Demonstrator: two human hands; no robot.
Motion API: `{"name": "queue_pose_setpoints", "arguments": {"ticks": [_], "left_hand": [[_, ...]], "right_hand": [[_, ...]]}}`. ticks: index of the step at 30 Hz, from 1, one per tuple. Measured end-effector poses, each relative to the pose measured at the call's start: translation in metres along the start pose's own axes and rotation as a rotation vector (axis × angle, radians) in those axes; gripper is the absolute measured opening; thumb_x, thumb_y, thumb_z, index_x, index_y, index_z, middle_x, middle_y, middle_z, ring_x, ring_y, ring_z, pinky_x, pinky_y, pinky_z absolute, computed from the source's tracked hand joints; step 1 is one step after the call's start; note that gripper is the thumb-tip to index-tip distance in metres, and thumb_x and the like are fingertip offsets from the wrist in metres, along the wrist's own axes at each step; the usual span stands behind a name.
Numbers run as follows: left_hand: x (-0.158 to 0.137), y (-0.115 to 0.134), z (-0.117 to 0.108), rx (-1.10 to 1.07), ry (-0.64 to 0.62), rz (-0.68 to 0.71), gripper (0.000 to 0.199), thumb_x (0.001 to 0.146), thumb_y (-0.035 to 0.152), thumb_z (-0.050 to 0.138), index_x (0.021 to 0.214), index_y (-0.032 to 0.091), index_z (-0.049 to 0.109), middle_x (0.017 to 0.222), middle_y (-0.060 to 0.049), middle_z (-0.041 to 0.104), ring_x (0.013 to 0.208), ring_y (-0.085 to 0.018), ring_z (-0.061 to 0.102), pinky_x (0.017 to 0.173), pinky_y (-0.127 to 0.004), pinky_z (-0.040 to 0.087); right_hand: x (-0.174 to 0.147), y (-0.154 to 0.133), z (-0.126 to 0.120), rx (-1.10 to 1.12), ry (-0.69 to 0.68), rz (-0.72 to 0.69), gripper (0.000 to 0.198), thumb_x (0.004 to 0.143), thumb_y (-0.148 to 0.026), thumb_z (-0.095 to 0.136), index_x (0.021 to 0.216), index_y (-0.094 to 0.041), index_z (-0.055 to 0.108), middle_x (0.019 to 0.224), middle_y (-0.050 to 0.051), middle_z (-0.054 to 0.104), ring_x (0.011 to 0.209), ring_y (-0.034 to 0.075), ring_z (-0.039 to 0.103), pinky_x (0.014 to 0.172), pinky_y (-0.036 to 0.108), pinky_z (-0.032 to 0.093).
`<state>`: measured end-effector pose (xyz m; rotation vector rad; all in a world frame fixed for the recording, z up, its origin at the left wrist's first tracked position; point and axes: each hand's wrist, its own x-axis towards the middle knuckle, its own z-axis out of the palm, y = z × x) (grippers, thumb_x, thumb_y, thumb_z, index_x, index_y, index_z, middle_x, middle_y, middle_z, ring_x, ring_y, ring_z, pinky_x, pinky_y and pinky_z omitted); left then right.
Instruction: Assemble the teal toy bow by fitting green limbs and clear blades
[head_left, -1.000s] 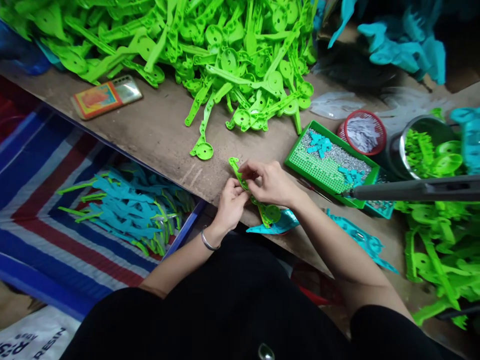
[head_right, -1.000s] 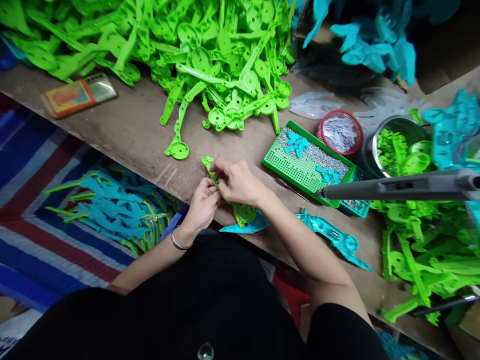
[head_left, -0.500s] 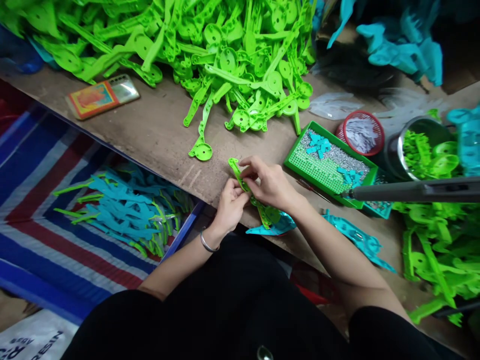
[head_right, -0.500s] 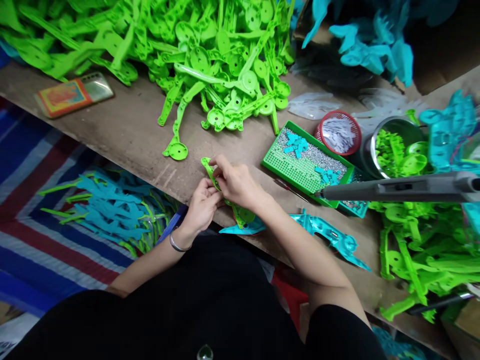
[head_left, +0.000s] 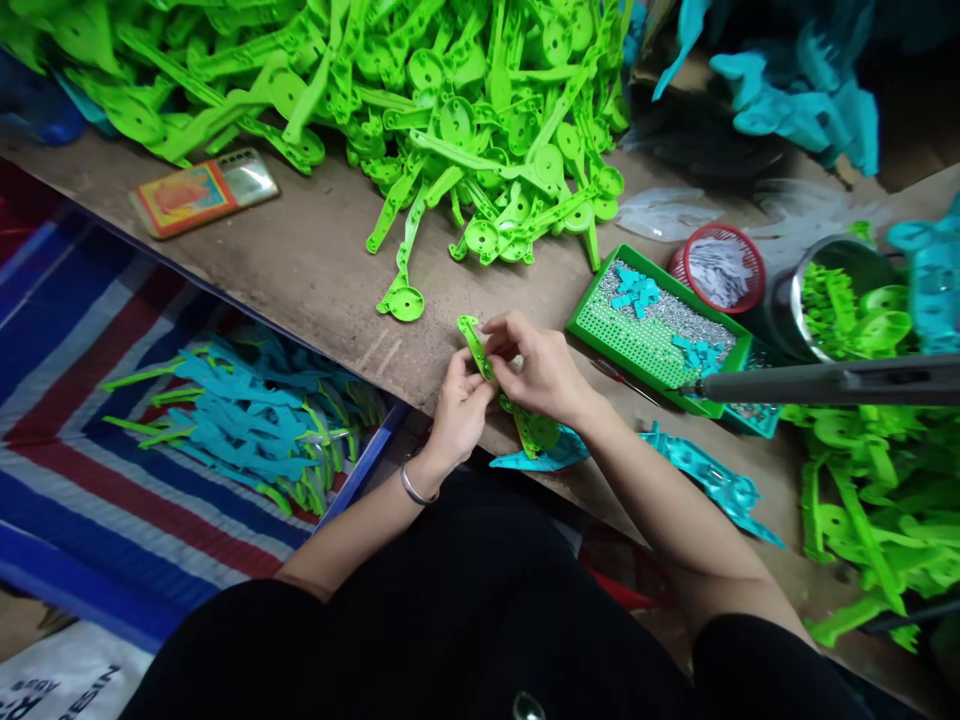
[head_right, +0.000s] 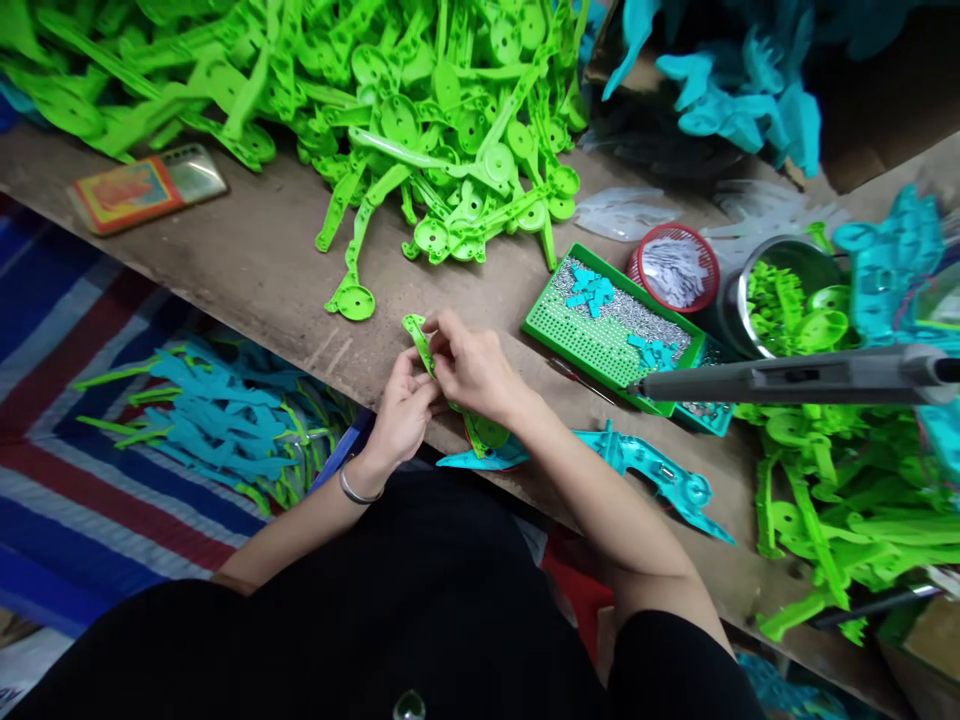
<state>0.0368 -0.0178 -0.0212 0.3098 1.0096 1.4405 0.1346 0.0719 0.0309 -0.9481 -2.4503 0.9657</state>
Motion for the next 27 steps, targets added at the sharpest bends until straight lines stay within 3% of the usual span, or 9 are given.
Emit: {"name": "queue_pose_setpoints", "arguments": {"ticks": [8,16,23,27], "left_hand": [[0.003,-0.002,-0.001,0.018,0.044,0.031,0.035,0.081,0.031,0.073,0.105,0.021,0.05,0.095,-0.001,0.073,0.085,-0.013,0.07,0.073,-0.023,0.054],[0.002,-0.004,-0.002,0.012,0.047,0.064,0.031,0.082,0.025,0.072,0.103,0.021,0.05,0.095,-0.001,0.074,0.089,-0.013,0.071,0.077,-0.023,0.053],[0.001,-0.003,0.0,-0.006,0.034,0.078,0.03,0.083,0.026,0.073,0.102,0.022,0.05,0.099,-0.002,0.074,0.1,-0.015,0.071,0.092,-0.03,0.054],[0.001,-0.002,0.0,0.023,0.035,0.112,0.029,0.084,0.029,0.074,0.101,0.022,0.052,0.096,-0.003,0.074,0.1,-0.017,0.072,0.093,-0.031,0.054]], "right_hand": [[0.002,-0.002,0.003,0.068,0.047,0.036,0.031,0.076,-0.012,0.054,0.106,-0.018,0.054,0.083,0.001,0.069,0.069,0.012,0.064,0.07,0.025,0.05],[0.004,-0.003,0.003,0.082,0.032,0.055,0.031,0.074,-0.009,0.054,0.104,-0.017,0.054,0.083,0.001,0.067,0.068,0.011,0.063,0.068,0.024,0.05],[0.008,-0.01,0.006,-0.026,0.005,0.151,0.035,0.073,-0.008,0.054,0.105,-0.019,0.051,0.08,-0.001,0.066,0.066,0.012,0.06,0.066,0.024,0.046],[0.006,-0.014,0.01,-0.126,-0.005,0.111,0.037,0.072,-0.005,0.051,0.107,-0.017,0.05,0.084,0.003,0.068,0.071,0.015,0.062,0.068,0.027,0.046]]}}
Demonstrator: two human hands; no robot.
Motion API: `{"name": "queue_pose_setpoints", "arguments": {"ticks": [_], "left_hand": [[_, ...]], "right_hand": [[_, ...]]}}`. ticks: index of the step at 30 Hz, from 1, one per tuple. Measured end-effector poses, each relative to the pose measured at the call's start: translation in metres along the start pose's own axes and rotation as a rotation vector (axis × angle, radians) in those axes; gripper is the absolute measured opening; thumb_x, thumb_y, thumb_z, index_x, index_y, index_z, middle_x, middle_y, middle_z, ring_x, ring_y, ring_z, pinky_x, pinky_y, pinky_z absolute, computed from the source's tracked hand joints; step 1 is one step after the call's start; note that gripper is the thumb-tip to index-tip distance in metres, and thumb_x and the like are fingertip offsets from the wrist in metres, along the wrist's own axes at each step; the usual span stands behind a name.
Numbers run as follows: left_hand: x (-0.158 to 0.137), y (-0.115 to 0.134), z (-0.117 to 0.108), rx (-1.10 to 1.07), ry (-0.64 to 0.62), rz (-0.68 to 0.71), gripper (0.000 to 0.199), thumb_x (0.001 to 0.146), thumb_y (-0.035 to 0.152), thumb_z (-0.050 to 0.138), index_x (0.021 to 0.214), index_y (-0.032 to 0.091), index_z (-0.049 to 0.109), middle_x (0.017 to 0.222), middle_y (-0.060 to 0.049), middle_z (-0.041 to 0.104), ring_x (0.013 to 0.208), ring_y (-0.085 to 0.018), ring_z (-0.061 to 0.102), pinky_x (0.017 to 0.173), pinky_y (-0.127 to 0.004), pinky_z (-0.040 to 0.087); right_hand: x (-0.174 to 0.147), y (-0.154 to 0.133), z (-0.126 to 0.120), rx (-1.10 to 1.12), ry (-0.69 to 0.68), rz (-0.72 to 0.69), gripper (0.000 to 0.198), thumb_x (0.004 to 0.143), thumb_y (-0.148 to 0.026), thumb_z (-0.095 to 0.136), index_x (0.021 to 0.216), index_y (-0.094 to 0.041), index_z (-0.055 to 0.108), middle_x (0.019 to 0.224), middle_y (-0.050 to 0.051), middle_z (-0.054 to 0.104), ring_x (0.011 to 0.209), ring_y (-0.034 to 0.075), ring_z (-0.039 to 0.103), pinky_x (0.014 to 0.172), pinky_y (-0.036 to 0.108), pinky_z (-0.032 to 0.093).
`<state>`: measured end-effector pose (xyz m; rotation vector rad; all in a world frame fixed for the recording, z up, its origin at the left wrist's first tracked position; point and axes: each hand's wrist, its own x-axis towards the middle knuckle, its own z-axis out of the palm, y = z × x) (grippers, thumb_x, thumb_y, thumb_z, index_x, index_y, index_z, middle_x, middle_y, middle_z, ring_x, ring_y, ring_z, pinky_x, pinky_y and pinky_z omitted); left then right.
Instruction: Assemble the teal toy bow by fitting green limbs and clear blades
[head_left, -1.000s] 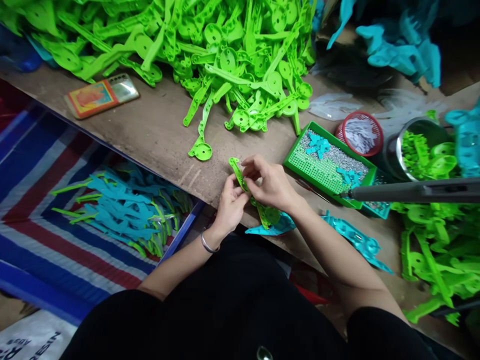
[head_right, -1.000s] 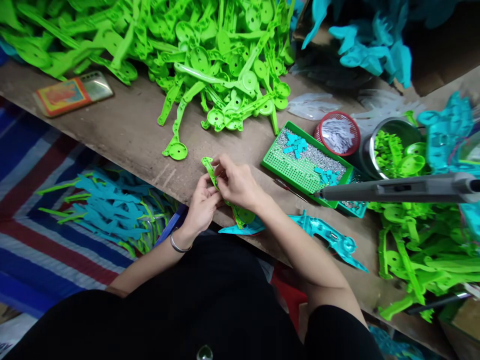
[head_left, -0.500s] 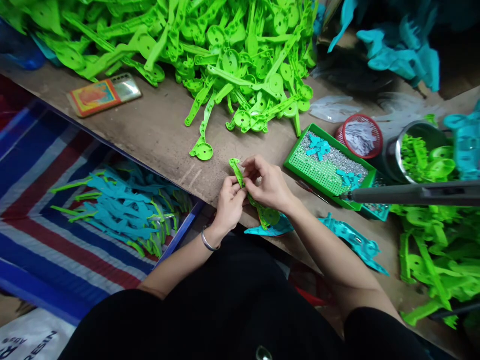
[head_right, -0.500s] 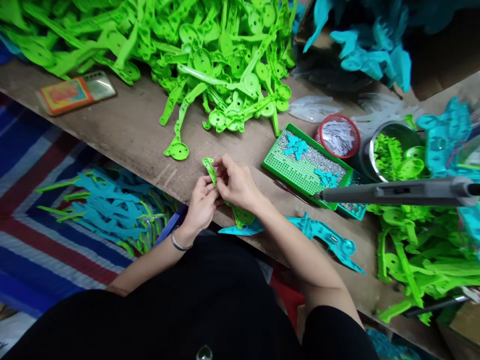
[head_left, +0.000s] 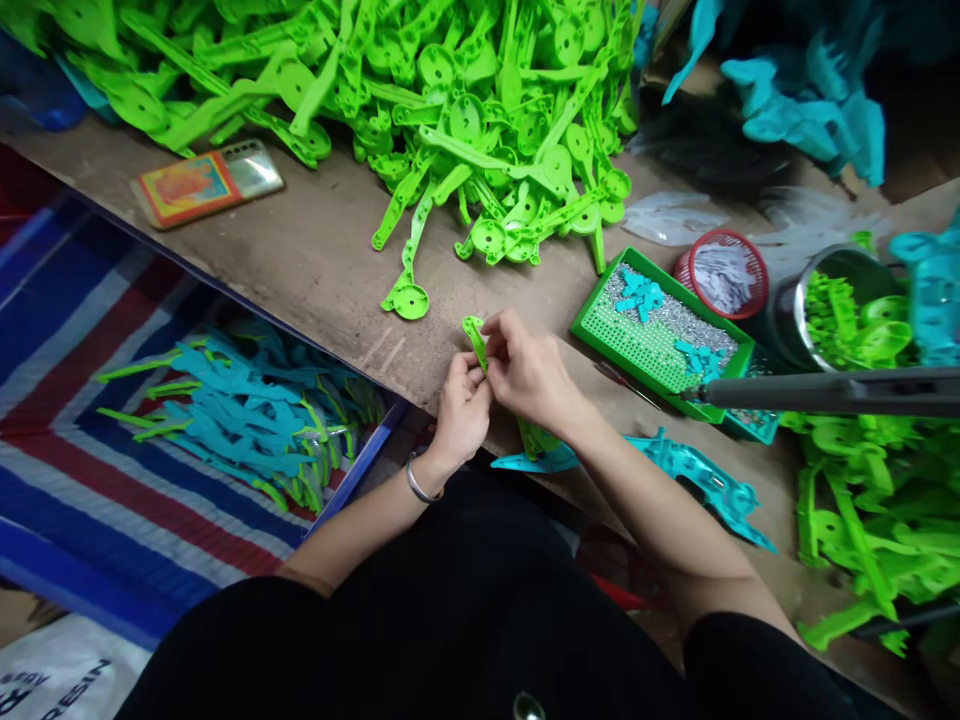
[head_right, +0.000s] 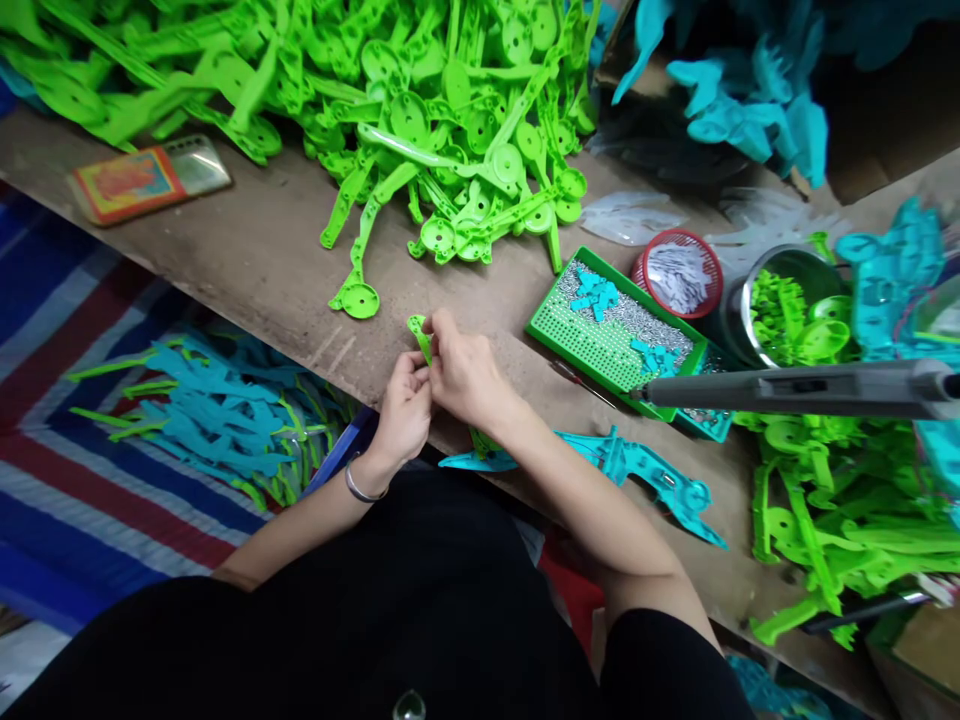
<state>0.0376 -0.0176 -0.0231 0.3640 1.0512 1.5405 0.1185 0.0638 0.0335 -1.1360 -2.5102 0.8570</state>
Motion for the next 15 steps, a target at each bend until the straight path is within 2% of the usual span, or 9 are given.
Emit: {"name": "queue_pose_setpoints", "arguments": {"ticks": [4,11,15], "left_hand": [[0.0002,-0.0006,-0.0008,0.005,0.018,-0.028,0.03,0.083,0.028,0.075,0.101,0.022,0.052,0.093,-0.002,0.075,0.097,-0.017,0.072,0.092,-0.031,0.054],[0.0004,-0.0016,-0.0011,-0.016,0.014,-0.048,0.031,0.082,0.024,0.074,0.102,0.022,0.05,0.095,-0.002,0.075,0.097,-0.016,0.072,0.089,-0.029,0.054],[0.0001,-0.0022,-0.0017,-0.013,0.01,-0.057,0.032,0.082,0.026,0.074,0.103,0.022,0.05,0.096,-0.002,0.075,0.093,-0.015,0.072,0.08,-0.025,0.055]], "right_hand": [[-0.0064,0.0011,-0.0016,-0.014,-0.008,-0.055,0.036,0.077,-0.006,0.049,0.111,-0.017,0.049,0.09,0.006,0.072,0.074,0.016,0.065,0.07,0.026,0.047],[-0.0072,0.0022,-0.004,-0.019,-0.034,-0.047,0.036,0.085,-0.008,0.047,0.119,-0.017,0.047,0.096,0.006,0.076,0.079,0.017,0.069,0.07,0.026,0.048],[-0.0053,0.0022,-0.0054,-0.017,-0.035,-0.021,0.033,0.085,-0.009,0.049,0.117,-0.018,0.05,0.096,0.004,0.077,0.079,0.016,0.07,0.072,0.026,0.048]]}}
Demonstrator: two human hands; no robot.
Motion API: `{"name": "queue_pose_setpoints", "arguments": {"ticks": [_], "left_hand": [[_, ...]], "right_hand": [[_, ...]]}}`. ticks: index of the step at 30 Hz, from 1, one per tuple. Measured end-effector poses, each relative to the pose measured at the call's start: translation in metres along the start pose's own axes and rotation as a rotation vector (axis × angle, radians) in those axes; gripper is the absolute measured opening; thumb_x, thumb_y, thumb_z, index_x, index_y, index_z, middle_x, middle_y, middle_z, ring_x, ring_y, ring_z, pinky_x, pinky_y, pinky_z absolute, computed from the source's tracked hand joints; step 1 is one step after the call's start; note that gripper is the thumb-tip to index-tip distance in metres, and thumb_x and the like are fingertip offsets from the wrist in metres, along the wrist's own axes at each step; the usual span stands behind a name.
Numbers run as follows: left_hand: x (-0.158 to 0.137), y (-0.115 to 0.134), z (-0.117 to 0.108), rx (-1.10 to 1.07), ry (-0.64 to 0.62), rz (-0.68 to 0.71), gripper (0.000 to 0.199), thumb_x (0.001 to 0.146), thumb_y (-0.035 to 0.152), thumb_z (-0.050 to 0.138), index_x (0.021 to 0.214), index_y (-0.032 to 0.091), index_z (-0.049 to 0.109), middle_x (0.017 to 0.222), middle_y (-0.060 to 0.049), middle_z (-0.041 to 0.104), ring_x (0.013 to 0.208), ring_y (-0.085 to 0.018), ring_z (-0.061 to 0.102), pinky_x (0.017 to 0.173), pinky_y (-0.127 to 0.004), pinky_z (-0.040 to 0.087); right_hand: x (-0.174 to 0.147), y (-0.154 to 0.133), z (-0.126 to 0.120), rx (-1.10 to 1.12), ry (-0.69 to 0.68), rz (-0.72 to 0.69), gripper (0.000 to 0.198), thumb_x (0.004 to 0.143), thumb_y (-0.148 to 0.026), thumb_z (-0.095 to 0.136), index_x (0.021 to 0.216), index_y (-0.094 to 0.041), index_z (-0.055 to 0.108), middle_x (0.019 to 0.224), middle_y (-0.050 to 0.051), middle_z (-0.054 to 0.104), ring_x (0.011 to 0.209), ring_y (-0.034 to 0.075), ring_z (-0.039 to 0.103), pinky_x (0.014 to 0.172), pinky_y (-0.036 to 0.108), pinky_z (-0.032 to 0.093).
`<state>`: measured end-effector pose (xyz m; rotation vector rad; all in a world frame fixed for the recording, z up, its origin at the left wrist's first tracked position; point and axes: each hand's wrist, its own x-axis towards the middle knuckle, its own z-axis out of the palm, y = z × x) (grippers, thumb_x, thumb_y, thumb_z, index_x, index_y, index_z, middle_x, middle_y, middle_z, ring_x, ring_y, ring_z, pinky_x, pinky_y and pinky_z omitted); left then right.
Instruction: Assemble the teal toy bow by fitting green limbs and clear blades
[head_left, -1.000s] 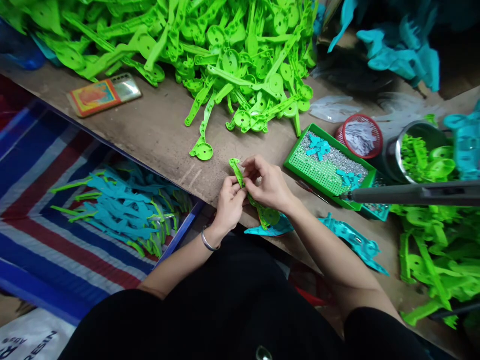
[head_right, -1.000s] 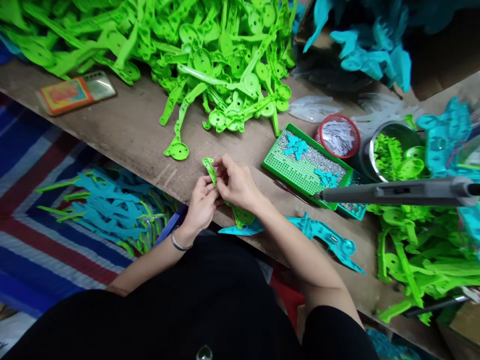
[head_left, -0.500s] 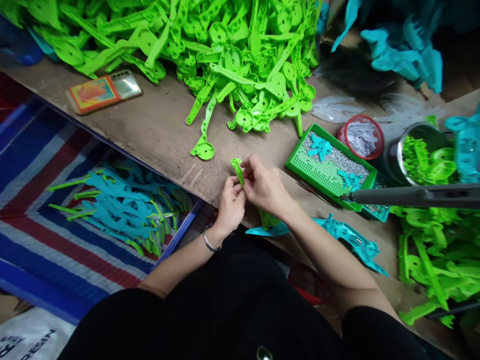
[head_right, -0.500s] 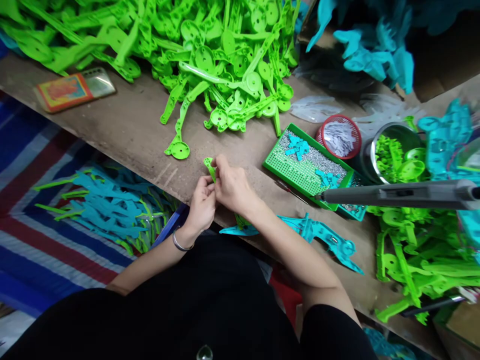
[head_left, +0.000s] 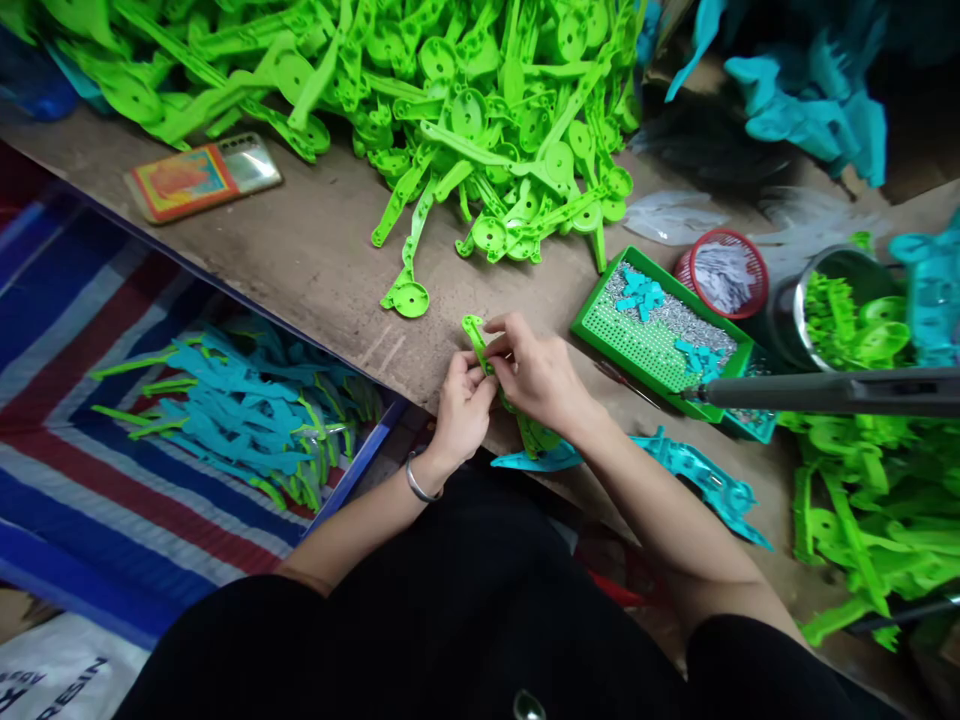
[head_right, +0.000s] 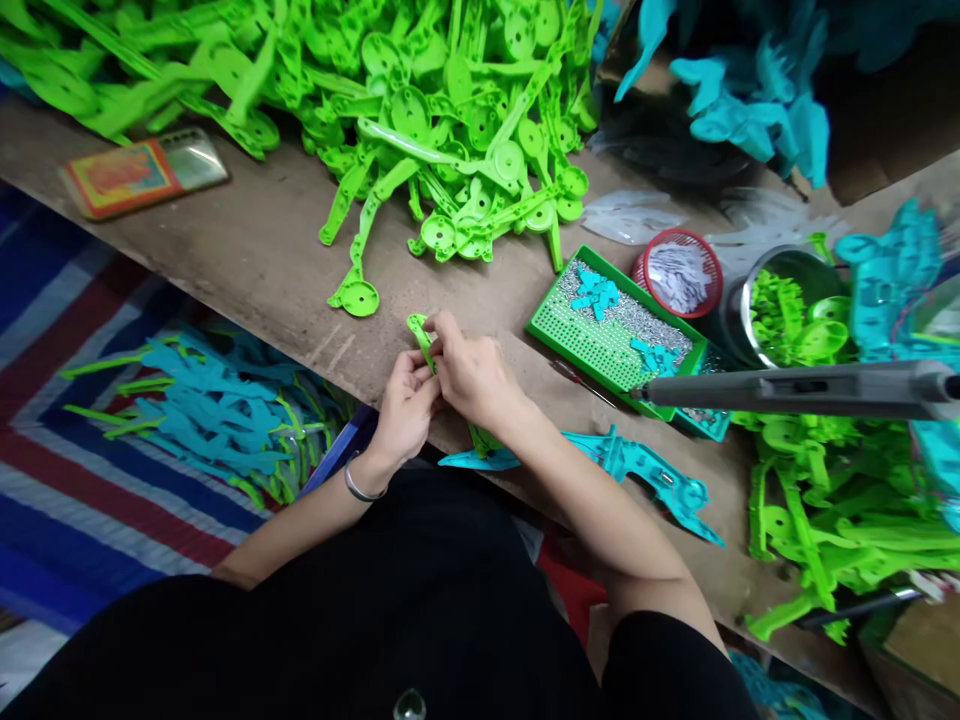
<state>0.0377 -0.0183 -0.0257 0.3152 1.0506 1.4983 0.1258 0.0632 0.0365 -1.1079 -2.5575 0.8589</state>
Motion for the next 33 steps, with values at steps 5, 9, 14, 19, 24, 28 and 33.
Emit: {"name": "queue_pose_setpoints", "arguments": {"ticks": [5,9,14,19,24,28,33], "left_hand": [[0.001,-0.004,-0.003,0.02,-0.019,0.011,0.032,0.083,0.028,0.073,0.105,0.023,0.05,0.096,-0.001,0.074,0.089,-0.015,0.071,0.076,-0.025,0.055],[0.001,-0.005,-0.004,0.026,-0.019,0.032,0.03,0.085,0.028,0.072,0.105,0.023,0.051,0.097,-0.002,0.074,0.095,-0.015,0.071,0.083,-0.026,0.054],[0.0,-0.004,-0.005,0.041,0.0,0.061,0.03,0.082,0.03,0.075,0.099,0.023,0.051,0.087,0.001,0.072,0.087,-0.014,0.07,0.078,-0.024,0.053],[-0.002,-0.002,-0.005,0.114,0.026,0.13,0.032,0.08,0.037,0.077,0.098,0.022,0.055,0.083,0.001,0.068,0.077,-0.012,0.067,0.072,-0.022,0.052],[0.001,0.003,-0.002,0.05,0.035,0.012,0.034,0.078,0.029,0.077,0.098,0.023,0.05,0.093,0.0,0.07,0.078,-0.012,0.069,0.073,-0.024,0.056],[0.003,0.006,-0.001,0.098,-0.011,-0.052,0.041,0.08,0.034,0.076,0.104,0.024,0.044,0.114,-0.005,0.07,0.087,-0.017,0.074,0.076,-0.032,0.061],[-0.003,0.01,-0.004,0.189,-0.071,-0.098,0.05,0.084,0.043,0.071,0.118,0.027,0.04,0.125,-0.008,0.066,0.089,-0.02,0.075,0.076,-0.036,0.063]], "right_hand": [[-0.001,0.004,0.0,0.034,0.044,0.028,0.028,0.084,-0.011,0.054,0.11,-0.02,0.054,0.088,0.001,0.077,0.078,0.017,0.072,0.075,0.027,0.05],[-0.009,0.007,0.005,0.017,0.047,0.016,0.03,0.089,-0.014,0.052,0.118,-0.02,0.051,0.098,0.004,0.078,0.084,0.019,0.074,0.075,0.028,0.052],[-0.028,-0.009,0.011,-0.172,-0.068,-0.052,0.033,0.095,-0.012,0.041,0.128,-0.014,0.048,0.101,0.014,0.075,0.088,0.024,0.073,0.073,0.033,0.056],[-0.032,-0.023,0.022,-0.354,-0.088,-0.092,0.032,0.097,-0.006,0.033,0.115,-0.014,0.058,0.113,0.02,0.071,0.108,0.027,0.068,0.093,0.041,0.057],[-0.034,0.005,0.004,0.05,-0.046,-0.037,0.037,0.096,-0.012,0.043,0.132,-0.016,0.051,0.114,0.01,0.074,0.104,0.02,0.071,0.09,0.035,0.057],[-0.066,0.014,-0.018,0.173,0.241,0.164,0.026,0.099,-0.02,0.046,0.116,-0.016,0.064,0.106,0.007,0.076,0.094,0.017,0.072,0.084,0.031,0.055],[-0.113,-0.005,0.0,-0.065,0.219,0.185,0.03,0.095,-0.038,0.06,0.111,-0.014,0.068,0.094,0.009,0.074,0.085,0.022,0.066,0.075,0.035,0.048]]}}
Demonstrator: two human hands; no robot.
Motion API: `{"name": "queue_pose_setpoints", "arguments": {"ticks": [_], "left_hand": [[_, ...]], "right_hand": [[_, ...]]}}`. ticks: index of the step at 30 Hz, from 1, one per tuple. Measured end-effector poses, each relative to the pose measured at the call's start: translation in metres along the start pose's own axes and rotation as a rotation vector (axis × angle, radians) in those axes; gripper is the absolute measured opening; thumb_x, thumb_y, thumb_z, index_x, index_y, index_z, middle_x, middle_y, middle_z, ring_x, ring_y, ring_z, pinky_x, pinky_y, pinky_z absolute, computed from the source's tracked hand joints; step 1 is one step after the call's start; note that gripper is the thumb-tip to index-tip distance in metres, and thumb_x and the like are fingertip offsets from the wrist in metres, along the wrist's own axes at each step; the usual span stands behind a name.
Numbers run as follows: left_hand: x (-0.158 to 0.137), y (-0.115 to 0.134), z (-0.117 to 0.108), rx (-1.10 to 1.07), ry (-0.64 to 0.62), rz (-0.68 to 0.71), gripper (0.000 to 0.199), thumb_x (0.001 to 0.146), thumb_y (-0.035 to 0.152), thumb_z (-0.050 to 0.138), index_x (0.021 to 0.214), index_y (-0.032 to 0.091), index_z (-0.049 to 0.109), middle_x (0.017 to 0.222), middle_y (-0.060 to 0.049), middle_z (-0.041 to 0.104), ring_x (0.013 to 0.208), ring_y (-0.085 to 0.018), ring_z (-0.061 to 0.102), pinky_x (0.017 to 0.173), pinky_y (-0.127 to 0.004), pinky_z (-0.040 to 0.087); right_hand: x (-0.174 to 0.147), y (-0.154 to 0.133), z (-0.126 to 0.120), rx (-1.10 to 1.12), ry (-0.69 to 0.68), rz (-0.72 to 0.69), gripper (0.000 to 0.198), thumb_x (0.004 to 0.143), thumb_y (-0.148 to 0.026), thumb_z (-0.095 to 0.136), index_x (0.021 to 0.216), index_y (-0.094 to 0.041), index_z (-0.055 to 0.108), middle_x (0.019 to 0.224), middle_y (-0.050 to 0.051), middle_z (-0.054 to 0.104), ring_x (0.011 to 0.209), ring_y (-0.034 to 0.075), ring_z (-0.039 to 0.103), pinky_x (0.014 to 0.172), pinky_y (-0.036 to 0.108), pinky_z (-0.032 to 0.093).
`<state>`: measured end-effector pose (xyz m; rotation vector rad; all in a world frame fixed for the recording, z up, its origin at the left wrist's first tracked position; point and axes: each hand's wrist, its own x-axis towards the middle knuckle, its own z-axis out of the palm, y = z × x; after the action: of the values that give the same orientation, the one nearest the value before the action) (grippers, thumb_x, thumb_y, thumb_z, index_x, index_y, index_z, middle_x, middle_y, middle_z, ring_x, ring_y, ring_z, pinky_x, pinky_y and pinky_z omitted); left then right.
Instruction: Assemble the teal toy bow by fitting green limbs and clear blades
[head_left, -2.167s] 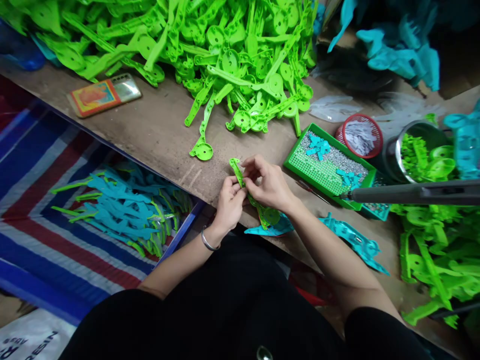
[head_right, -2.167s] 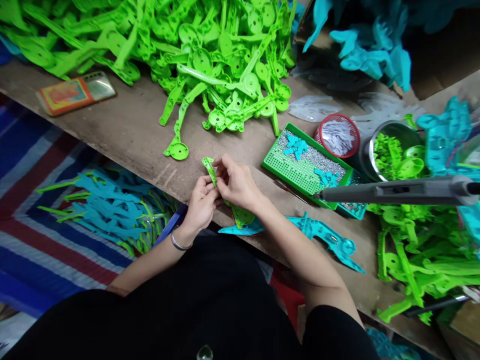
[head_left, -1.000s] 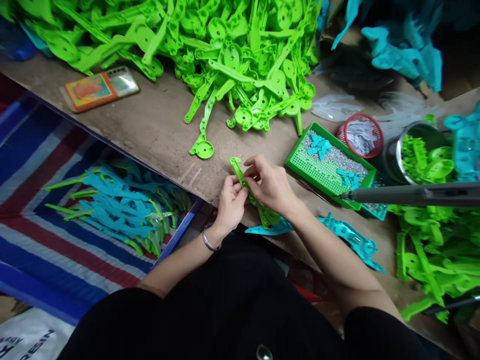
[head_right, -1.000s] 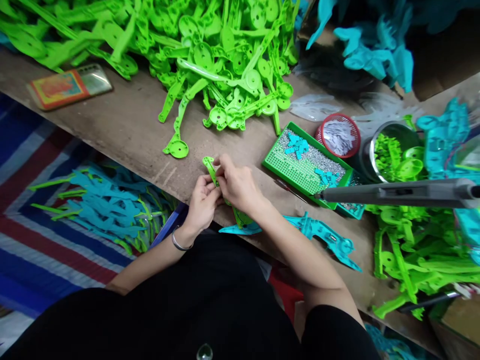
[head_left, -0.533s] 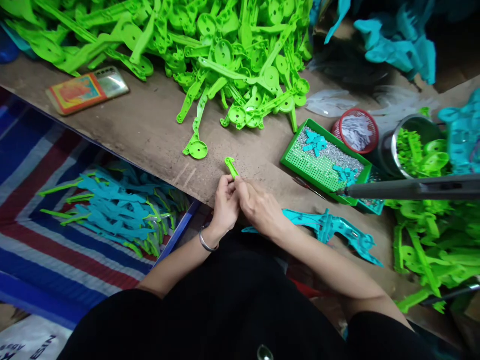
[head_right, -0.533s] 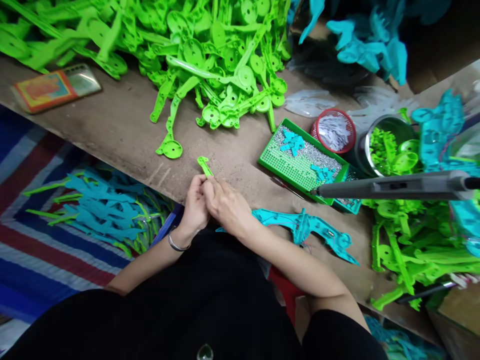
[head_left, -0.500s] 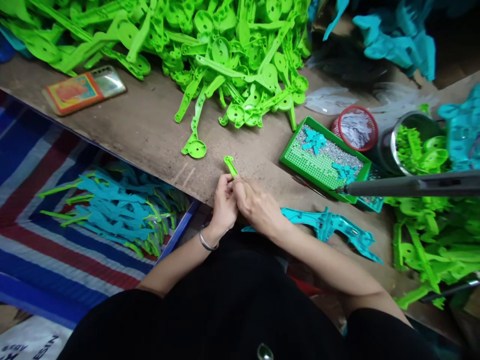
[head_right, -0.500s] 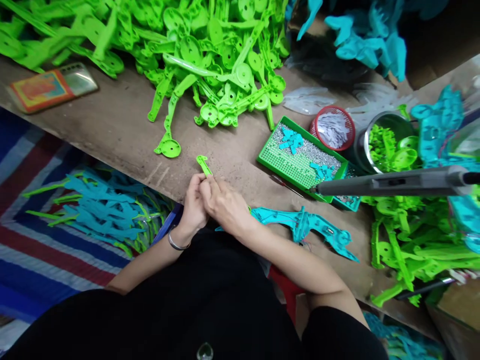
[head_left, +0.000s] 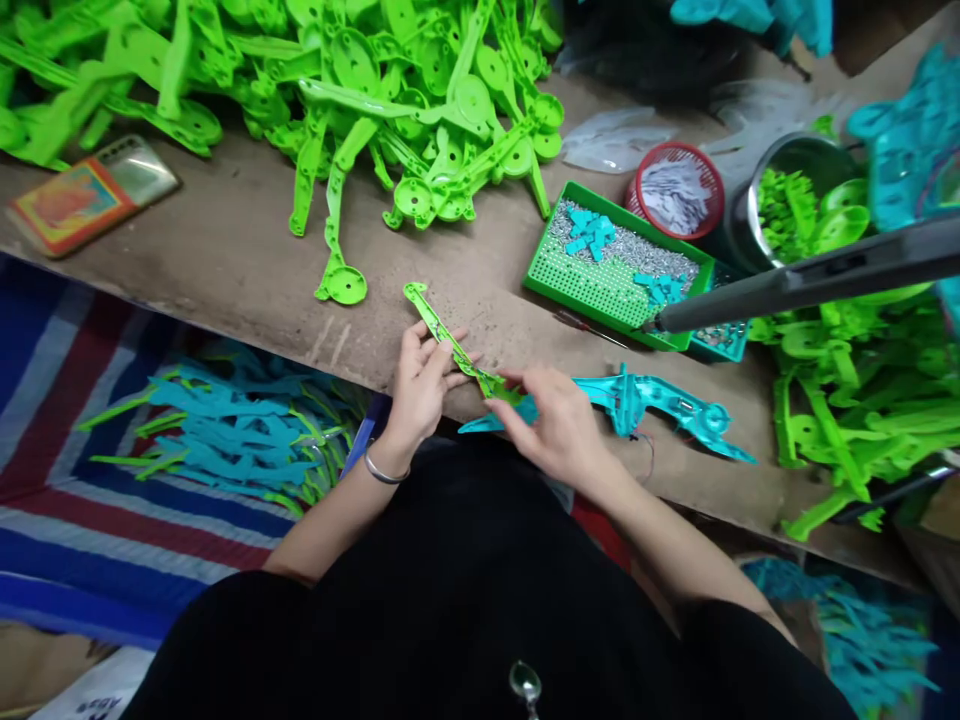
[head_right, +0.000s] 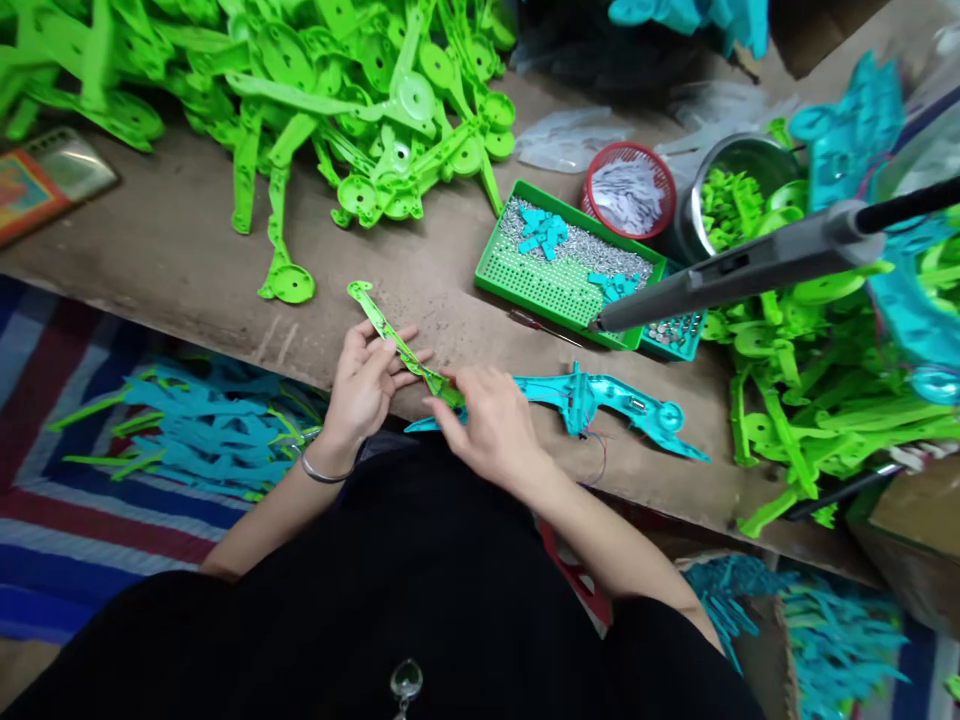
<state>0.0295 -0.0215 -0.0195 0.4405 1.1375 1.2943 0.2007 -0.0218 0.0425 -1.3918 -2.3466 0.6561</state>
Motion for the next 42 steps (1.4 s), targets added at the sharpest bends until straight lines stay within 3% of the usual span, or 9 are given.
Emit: {"name": "queue_pose_setpoints", "arguments": {"ticks": [3,8,13,17,20,23,26,32,42], "left_hand": [[-0.005,0.0,0.0,0.065,-0.052,-0.012,0.062,0.081,0.04,0.075,0.128,0.029,0.036,0.128,-0.008,0.064,0.089,-0.019,0.075,0.074,-0.033,0.063],[-0.005,-0.005,-0.002,0.138,-0.106,0.036,0.072,0.079,0.034,0.078,0.133,0.031,0.031,0.121,-0.006,0.064,0.09,-0.019,0.075,0.076,-0.034,0.064],[-0.001,-0.009,-0.004,0.192,-0.091,0.052,0.07,0.079,0.03,0.078,0.13,0.03,0.03,0.117,-0.004,0.064,0.087,-0.018,0.075,0.073,-0.03,0.063],[0.001,-0.013,-0.006,0.217,-0.105,0.1,0.088,0.077,0.026,0.078,0.141,0.033,0.019,0.115,-0.004,0.065,0.086,-0.017,0.075,0.078,-0.031,0.063],[0.002,-0.016,-0.009,0.239,-0.156,0.151,0.102,0.079,0.029,0.078,0.15,0.036,0.005,0.117,-0.005,0.064,0.09,-0.017,0.075,0.083,-0.034,0.062],[0.003,-0.019,-0.012,0.264,-0.188,0.179,0.101,0.082,0.031,0.076,0.152,0.039,0.004,0.12,-0.005,0.062,0.094,-0.018,0.074,0.087,-0.036,0.062],[0.003,-0.021,-0.013,0.279,-0.199,0.186,0.102,0.083,0.03,0.075,0.153,0.04,0.002,0.12,-0.005,0.06,0.095,-0.018,0.074,0.087,-0.038,0.062],[0.001,-0.023,-0.009,0.259,-0.135,0.178,0.105,0.079,0.024,0.077,0.153,0.04,0.005,0.112,-0.002,0.06,0.09,-0.015,0.073,0.082,-0.031,0.062],[0.001,-0.026,-0.009,0.261,-0.124,0.199,0.108,0.079,0.021,0.076,0.155,0.04,0.002,0.112,-0.002,0.061,0.087,-0.014,0.073,0.079,-0.026,0.061]], "right_hand": [[-0.016,-0.004,0.02,-0.208,0.058,-0.051,0.035,0.095,-0.035,0.059,0.121,-0.013,0.065,0.097,0.01,0.074,0.086,0.025,0.061,0.073,0.038,0.04],[-0.015,-0.003,0.037,-0.344,0.15,-0.134,0.028,0.098,-0.019,0.051,0.119,-0.015,0.069,0.092,0.008,0.072,0.082,0.023,0.053,0.072,0.039,0.034],[-0.011,-0.003,0.034,-0.381,0.076,-0.196,0.03,0.098,-0.014,0.045,0.117,-0.015,0.069,0.092,0.009,0.068,0.083,0.022,0.053,0.073,0.037,0.037],[-0.012,0.001,0.032,-0.238,-0.009,-0.147,0.034,0.099,-0.012,0.04,0.119,-0.014,0.067,0.094,0.01,0.064,0.081,0.019,0.056,0.072,0.033,0.045],[-0.013,0.006,0.032,-0.056,0.016,-0.101,0.029,0.1,-0.02,0.046,0.122,-0.016,0.064,0.095,0.009,0.061,0.079,0.017,0.059,0.068,0.029,0.049],[-0.013,0.012,0.033,0.054,0.081,-0.094,0.021,0.098,-0.025,0.053,0.111,-0.018,0.068,0.089,0.006,0.059,0.077,0.016,0.06,0.068,0.028,0.05],[-0.011,0.016,0.036,0.112,0.148,-0.088,0.017,0.098,-0.019,0.051,0.098,-0.018,0.068,0.082,0.005,0.058,0.075,0.015,0.06,0.069,0.028,0.051],[-0.007,0.019,0.039,0.103,0.233,-0.089,0.011,0.095,-0.015,0.053,0.088,-0.018,0.062,0.079,0.003,0.055,0.071,0.015,0.058,0.065,0.027,0.05],[-0.005,0.019,0.036,0.041,0.133,0.015,0.013,0.094,-0.017,0.05,0.085,-0.016,0.059,0.082,0.006,0.058,0.074,0.016,0.057,0.067,0.029,0.046]]}}
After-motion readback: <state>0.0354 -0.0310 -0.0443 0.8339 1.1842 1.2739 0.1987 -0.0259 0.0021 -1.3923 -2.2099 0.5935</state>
